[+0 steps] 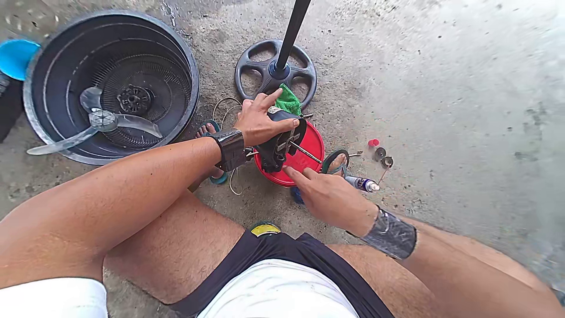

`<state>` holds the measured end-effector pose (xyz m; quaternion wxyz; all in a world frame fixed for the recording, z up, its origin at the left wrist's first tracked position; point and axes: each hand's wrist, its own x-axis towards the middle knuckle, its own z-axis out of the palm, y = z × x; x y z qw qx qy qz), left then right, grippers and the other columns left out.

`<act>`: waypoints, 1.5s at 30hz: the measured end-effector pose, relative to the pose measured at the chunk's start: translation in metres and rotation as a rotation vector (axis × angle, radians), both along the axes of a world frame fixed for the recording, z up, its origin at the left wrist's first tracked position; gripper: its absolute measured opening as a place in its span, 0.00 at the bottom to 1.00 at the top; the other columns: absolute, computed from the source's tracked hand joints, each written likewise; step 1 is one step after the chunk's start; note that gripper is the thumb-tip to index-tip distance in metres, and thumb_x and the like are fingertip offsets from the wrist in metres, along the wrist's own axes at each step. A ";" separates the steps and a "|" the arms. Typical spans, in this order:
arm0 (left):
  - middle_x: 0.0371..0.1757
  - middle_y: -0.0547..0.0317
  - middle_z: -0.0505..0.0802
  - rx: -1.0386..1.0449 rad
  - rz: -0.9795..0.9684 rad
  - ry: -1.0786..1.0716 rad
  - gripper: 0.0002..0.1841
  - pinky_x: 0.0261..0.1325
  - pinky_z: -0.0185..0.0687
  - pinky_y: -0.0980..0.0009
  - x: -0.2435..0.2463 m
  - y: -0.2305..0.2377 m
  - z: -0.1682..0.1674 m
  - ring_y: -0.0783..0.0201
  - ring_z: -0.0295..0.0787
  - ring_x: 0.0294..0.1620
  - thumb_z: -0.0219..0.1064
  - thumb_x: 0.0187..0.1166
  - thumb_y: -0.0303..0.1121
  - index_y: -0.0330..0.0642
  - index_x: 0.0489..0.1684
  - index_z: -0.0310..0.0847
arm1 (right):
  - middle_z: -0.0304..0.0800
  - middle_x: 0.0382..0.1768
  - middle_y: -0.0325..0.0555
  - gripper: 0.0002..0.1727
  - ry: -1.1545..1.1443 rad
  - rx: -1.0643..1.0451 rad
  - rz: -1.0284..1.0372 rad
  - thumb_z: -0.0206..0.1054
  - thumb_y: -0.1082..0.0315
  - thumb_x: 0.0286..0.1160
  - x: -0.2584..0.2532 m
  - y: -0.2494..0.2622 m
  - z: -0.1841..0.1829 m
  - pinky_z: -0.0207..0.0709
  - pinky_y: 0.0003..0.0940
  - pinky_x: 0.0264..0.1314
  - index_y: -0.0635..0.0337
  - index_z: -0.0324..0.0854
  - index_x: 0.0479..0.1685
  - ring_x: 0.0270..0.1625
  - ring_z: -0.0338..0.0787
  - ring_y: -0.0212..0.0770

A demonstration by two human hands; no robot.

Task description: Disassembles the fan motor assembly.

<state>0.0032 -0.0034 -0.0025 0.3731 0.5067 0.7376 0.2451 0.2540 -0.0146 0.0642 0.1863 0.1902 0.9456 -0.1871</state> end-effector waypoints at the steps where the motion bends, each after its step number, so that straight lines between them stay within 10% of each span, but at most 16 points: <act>1: 0.76 0.63 0.80 -0.001 -0.001 -0.003 0.55 0.65 0.71 0.32 0.000 0.000 0.001 0.47 0.70 0.77 0.67 0.55 0.79 0.74 0.92 0.57 | 0.85 0.48 0.61 0.35 -0.090 0.002 -0.042 0.55 0.69 0.81 -0.006 -0.004 -0.009 0.84 0.54 0.33 0.48 0.58 0.92 0.36 0.91 0.59; 14: 0.75 0.62 0.80 0.015 -0.006 -0.007 0.54 0.65 0.73 0.35 -0.002 -0.001 0.001 0.48 0.71 0.76 0.67 0.56 0.79 0.73 0.92 0.58 | 0.88 0.44 0.61 0.32 0.029 -0.011 -0.088 0.53 0.70 0.82 -0.015 0.010 -0.061 0.83 0.56 0.35 0.37 0.67 0.88 0.38 0.92 0.61; 28: 0.74 0.63 0.81 0.028 -0.013 -0.008 0.54 0.65 0.73 0.37 -0.002 0.000 -0.001 0.49 0.72 0.76 0.67 0.56 0.79 0.73 0.92 0.59 | 0.90 0.46 0.60 0.20 0.194 0.094 -0.056 0.59 0.74 0.80 -0.020 0.008 -0.080 0.88 0.54 0.38 0.56 0.81 0.70 0.43 0.94 0.60; 39: 0.76 0.61 0.80 0.009 -0.014 -0.004 0.54 0.65 0.72 0.34 -0.002 -0.001 0.002 0.47 0.71 0.77 0.66 0.56 0.79 0.72 0.92 0.58 | 0.93 0.53 0.57 0.15 0.460 0.231 0.000 0.61 0.77 0.80 -0.010 0.015 -0.093 0.89 0.44 0.59 0.60 0.88 0.58 0.57 0.95 0.51; 45: 0.75 0.60 0.81 0.024 -0.013 -0.012 0.55 0.65 0.73 0.35 -0.002 -0.001 0.001 0.47 0.71 0.76 0.67 0.56 0.79 0.71 0.92 0.59 | 0.97 0.49 0.51 0.12 0.632 0.303 -0.012 0.62 0.75 0.80 -0.004 0.022 -0.109 0.89 0.38 0.46 0.59 0.92 0.49 0.49 0.97 0.46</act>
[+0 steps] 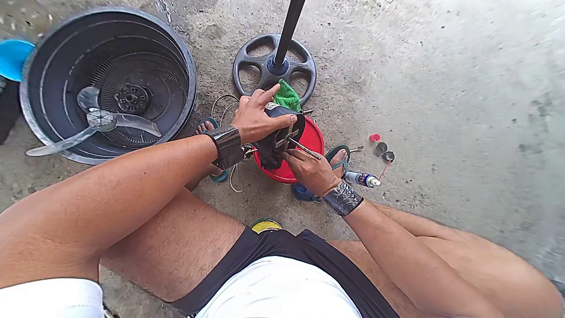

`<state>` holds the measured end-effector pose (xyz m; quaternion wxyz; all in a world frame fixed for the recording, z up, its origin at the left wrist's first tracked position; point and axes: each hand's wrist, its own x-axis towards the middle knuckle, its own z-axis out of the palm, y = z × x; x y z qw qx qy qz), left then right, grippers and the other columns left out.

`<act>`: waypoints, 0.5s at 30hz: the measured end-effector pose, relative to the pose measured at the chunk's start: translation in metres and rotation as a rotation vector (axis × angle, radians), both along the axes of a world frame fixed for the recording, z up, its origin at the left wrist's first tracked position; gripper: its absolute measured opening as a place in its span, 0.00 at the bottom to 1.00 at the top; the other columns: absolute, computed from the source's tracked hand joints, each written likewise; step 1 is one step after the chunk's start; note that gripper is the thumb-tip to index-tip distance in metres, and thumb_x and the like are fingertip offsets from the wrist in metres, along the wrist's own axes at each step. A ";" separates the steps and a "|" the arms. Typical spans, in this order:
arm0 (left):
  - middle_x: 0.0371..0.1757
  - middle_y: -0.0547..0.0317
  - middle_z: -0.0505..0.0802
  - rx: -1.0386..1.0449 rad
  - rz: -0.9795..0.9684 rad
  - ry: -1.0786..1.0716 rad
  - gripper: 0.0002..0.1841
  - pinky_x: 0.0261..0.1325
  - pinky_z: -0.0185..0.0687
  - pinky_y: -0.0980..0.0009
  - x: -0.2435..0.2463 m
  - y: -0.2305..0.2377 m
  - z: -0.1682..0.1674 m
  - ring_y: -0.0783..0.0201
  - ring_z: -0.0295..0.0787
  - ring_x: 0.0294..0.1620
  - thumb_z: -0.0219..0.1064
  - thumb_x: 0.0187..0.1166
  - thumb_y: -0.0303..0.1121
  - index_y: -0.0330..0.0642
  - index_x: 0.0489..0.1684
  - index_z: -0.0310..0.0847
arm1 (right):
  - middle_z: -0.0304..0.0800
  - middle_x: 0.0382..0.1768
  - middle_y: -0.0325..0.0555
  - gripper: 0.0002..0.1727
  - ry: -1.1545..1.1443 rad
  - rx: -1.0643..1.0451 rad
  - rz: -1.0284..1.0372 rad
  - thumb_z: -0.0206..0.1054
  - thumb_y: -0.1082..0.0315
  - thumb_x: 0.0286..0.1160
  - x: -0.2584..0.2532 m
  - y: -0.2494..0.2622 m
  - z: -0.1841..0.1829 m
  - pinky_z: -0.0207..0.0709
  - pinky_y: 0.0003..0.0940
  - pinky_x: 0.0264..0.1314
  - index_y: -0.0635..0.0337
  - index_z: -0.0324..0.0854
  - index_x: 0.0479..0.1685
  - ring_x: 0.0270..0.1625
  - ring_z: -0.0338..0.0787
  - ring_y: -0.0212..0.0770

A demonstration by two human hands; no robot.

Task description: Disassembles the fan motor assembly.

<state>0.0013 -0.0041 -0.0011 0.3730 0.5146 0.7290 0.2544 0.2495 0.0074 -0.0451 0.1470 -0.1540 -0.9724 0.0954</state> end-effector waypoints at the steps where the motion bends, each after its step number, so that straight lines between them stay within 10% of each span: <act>1: 0.75 0.60 0.81 0.001 -0.001 0.001 0.55 0.65 0.73 0.35 0.000 0.000 0.000 0.47 0.71 0.76 0.67 0.56 0.78 0.71 0.92 0.59 | 0.97 0.48 0.51 0.12 0.004 -0.002 -0.008 0.62 0.75 0.80 -0.001 0.000 0.000 0.90 0.37 0.46 0.59 0.92 0.48 0.49 0.97 0.46; 15: 0.75 0.59 0.80 -0.004 -0.005 0.008 0.54 0.65 0.73 0.35 0.000 0.000 0.001 0.46 0.71 0.76 0.67 0.57 0.78 0.70 0.92 0.59 | 0.97 0.51 0.49 0.13 -0.099 -0.264 -0.114 0.61 0.72 0.78 0.018 -0.002 0.004 0.90 0.46 0.45 0.59 0.93 0.48 0.48 0.97 0.48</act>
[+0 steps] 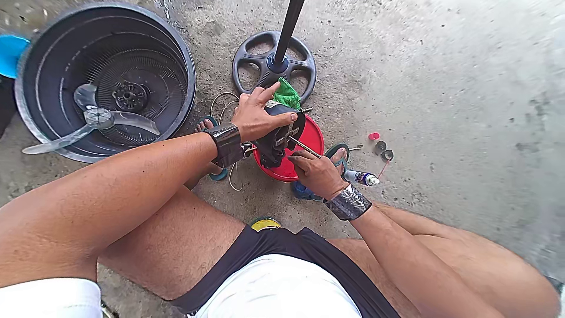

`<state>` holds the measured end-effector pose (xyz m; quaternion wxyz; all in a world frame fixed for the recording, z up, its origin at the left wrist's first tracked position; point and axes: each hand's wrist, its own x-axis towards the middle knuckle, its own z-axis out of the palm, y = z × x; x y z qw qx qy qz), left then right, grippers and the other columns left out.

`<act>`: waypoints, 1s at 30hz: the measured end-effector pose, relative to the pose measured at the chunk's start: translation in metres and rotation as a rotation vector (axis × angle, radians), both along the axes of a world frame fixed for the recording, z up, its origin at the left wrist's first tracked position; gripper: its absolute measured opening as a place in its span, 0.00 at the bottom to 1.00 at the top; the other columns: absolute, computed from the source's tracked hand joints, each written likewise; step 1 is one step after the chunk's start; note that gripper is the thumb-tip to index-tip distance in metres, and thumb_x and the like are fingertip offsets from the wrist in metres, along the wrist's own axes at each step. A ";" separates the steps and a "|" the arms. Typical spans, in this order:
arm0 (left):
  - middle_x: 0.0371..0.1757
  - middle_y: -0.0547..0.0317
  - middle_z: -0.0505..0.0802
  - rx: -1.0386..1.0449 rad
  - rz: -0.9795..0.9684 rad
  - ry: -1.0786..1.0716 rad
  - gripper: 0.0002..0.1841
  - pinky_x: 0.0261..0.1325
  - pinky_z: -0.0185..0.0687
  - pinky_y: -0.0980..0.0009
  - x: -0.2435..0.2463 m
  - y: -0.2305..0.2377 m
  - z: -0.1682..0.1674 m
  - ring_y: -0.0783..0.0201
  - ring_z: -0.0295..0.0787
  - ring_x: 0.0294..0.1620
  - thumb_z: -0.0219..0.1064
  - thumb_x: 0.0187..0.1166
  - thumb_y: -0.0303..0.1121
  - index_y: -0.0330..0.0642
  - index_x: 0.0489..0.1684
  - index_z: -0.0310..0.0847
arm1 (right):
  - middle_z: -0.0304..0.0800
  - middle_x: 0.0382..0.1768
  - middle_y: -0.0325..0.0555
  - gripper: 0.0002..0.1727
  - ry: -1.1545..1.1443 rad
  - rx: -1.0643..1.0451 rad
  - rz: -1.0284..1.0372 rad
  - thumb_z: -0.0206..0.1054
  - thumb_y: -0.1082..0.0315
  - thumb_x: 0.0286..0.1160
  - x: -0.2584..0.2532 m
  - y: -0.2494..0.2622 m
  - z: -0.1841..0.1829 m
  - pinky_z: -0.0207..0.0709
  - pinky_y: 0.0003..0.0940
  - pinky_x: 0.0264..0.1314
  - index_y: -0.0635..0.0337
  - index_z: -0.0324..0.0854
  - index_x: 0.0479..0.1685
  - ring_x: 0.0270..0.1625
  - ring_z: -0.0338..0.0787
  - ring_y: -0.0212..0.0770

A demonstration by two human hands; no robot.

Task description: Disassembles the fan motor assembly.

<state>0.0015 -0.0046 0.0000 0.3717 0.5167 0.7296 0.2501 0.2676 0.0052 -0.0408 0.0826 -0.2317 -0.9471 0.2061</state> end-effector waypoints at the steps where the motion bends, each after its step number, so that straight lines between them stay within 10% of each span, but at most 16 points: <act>1: 0.75 0.60 0.80 -0.002 0.000 0.000 0.54 0.65 0.73 0.35 0.000 0.000 0.000 0.46 0.71 0.76 0.67 0.57 0.78 0.71 0.92 0.59 | 0.96 0.50 0.49 0.13 -0.031 -0.024 -0.010 0.61 0.71 0.78 0.004 0.002 0.000 0.90 0.47 0.44 0.59 0.93 0.48 0.46 0.97 0.48; 10: 0.83 0.51 0.71 -0.129 -0.114 0.029 0.62 0.70 0.70 0.35 0.000 0.004 0.013 0.42 0.66 0.80 0.71 0.47 0.81 0.65 0.93 0.58 | 0.94 0.46 0.47 0.13 -0.098 -0.115 -0.125 0.64 0.64 0.81 0.028 0.016 -0.020 0.88 0.47 0.55 0.55 0.93 0.53 0.48 0.94 0.46; 15: 0.83 0.53 0.73 -0.152 -0.185 0.033 0.63 0.72 0.71 0.38 -0.003 0.007 0.016 0.46 0.71 0.79 0.77 0.45 0.75 0.66 0.94 0.55 | 0.95 0.52 0.43 0.27 0.002 -0.668 -0.252 0.77 0.47 0.70 0.006 -0.002 -0.015 0.86 0.34 0.57 0.57 0.89 0.62 0.49 0.92 0.33; 20: 0.78 0.59 0.81 -0.051 -0.045 -0.110 0.61 0.78 0.68 0.40 -0.009 -0.001 0.002 0.53 0.75 0.78 0.78 0.50 0.69 0.64 0.94 0.52 | 0.93 0.58 0.48 0.30 0.291 -1.081 -0.483 0.77 0.58 0.72 -0.023 -0.032 -0.021 0.91 0.36 0.62 0.63 0.79 0.71 0.56 0.95 0.37; 24: 0.69 0.55 0.85 0.007 0.088 -0.485 0.55 0.65 0.84 0.56 -0.017 -0.015 0.000 0.62 0.86 0.64 0.77 0.61 0.54 0.54 0.94 0.49 | 0.95 0.53 0.50 0.26 0.487 -1.169 -0.523 0.80 0.67 0.66 -0.030 -0.033 -0.010 0.89 0.38 0.64 0.66 0.82 0.65 0.56 0.95 0.40; 30: 0.74 0.53 0.83 0.110 0.134 -0.848 0.57 0.62 0.87 0.54 -0.020 -0.039 0.010 0.58 0.86 0.67 0.72 0.58 0.64 0.57 0.94 0.48 | 0.92 0.55 0.55 0.28 0.605 -1.223 -0.415 0.80 0.74 0.62 -0.017 -0.025 0.041 0.88 0.42 0.67 0.67 0.76 0.63 0.59 0.93 0.46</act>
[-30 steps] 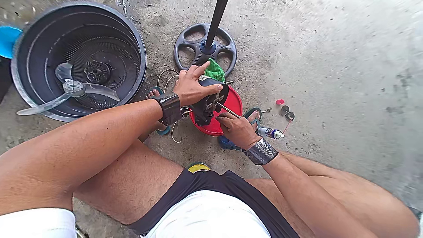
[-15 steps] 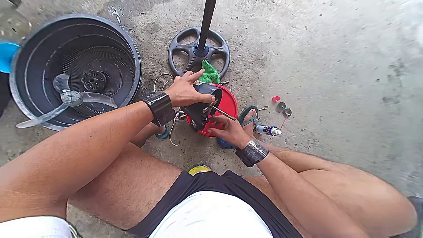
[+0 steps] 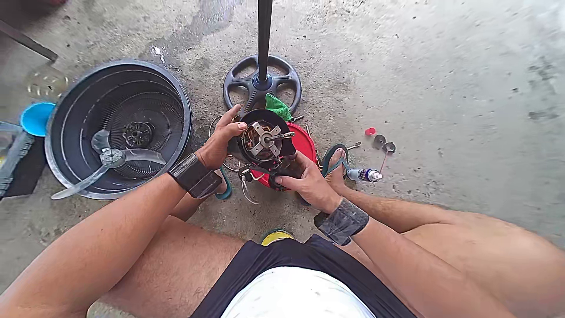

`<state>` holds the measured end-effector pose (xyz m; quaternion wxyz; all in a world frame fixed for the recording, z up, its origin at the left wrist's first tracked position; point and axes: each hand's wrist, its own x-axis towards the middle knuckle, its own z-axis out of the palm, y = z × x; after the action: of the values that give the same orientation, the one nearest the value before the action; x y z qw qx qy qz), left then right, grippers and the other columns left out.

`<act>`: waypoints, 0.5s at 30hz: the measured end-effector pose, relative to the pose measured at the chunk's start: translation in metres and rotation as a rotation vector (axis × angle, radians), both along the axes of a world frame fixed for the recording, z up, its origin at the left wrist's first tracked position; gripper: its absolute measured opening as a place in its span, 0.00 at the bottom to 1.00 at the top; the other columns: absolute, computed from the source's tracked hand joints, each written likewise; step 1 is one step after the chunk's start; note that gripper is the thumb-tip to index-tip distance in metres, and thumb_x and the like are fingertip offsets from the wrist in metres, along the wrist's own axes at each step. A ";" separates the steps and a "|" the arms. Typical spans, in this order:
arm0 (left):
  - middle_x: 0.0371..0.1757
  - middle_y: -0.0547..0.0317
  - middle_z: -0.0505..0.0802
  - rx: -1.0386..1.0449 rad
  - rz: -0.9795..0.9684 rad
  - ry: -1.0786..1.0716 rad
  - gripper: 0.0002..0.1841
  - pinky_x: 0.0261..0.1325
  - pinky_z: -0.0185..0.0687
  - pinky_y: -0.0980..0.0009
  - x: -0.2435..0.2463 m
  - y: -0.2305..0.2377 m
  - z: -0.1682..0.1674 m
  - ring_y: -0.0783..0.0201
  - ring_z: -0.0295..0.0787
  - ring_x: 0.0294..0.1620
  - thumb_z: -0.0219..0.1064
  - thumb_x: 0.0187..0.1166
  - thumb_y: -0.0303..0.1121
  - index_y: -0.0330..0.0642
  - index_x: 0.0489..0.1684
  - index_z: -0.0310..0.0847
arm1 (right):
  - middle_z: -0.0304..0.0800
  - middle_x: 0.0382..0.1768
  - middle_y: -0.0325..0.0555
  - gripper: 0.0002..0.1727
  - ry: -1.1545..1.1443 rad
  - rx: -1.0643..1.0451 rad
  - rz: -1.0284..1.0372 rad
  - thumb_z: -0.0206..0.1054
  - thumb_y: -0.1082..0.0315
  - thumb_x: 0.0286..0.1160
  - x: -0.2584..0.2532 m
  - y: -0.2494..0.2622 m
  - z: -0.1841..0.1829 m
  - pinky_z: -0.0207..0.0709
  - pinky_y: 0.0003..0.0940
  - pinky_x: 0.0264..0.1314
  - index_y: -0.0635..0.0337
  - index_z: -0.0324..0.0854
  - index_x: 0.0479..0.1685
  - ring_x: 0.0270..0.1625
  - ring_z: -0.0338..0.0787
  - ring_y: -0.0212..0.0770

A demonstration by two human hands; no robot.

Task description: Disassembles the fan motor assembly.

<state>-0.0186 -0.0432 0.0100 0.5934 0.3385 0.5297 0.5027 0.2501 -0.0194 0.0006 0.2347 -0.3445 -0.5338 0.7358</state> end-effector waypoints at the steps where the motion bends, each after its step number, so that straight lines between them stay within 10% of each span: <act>1: 0.74 0.54 0.83 0.028 0.010 -0.032 0.55 0.60 0.88 0.55 0.001 -0.005 0.004 0.59 0.86 0.66 0.71 0.60 0.64 0.61 0.94 0.48 | 0.93 0.54 0.55 0.27 0.015 -0.034 0.021 0.80 0.74 0.64 0.003 0.001 0.011 0.89 0.41 0.64 0.67 0.75 0.63 0.57 0.94 0.46; 15: 0.80 0.50 0.78 0.520 -0.123 -0.172 0.49 0.66 0.85 0.60 0.023 -0.025 0.035 0.58 0.83 0.71 0.65 0.73 0.53 0.54 0.96 0.41 | 0.89 0.62 0.55 0.21 0.510 -0.688 0.197 0.67 0.64 0.84 0.051 -0.024 0.051 0.86 0.46 0.66 0.58 0.76 0.74 0.61 0.92 0.47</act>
<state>0.0041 -0.0683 0.0452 0.5588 0.4668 0.3092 0.6118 0.3010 -0.0434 0.0520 0.1592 -0.1572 -0.2128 0.9511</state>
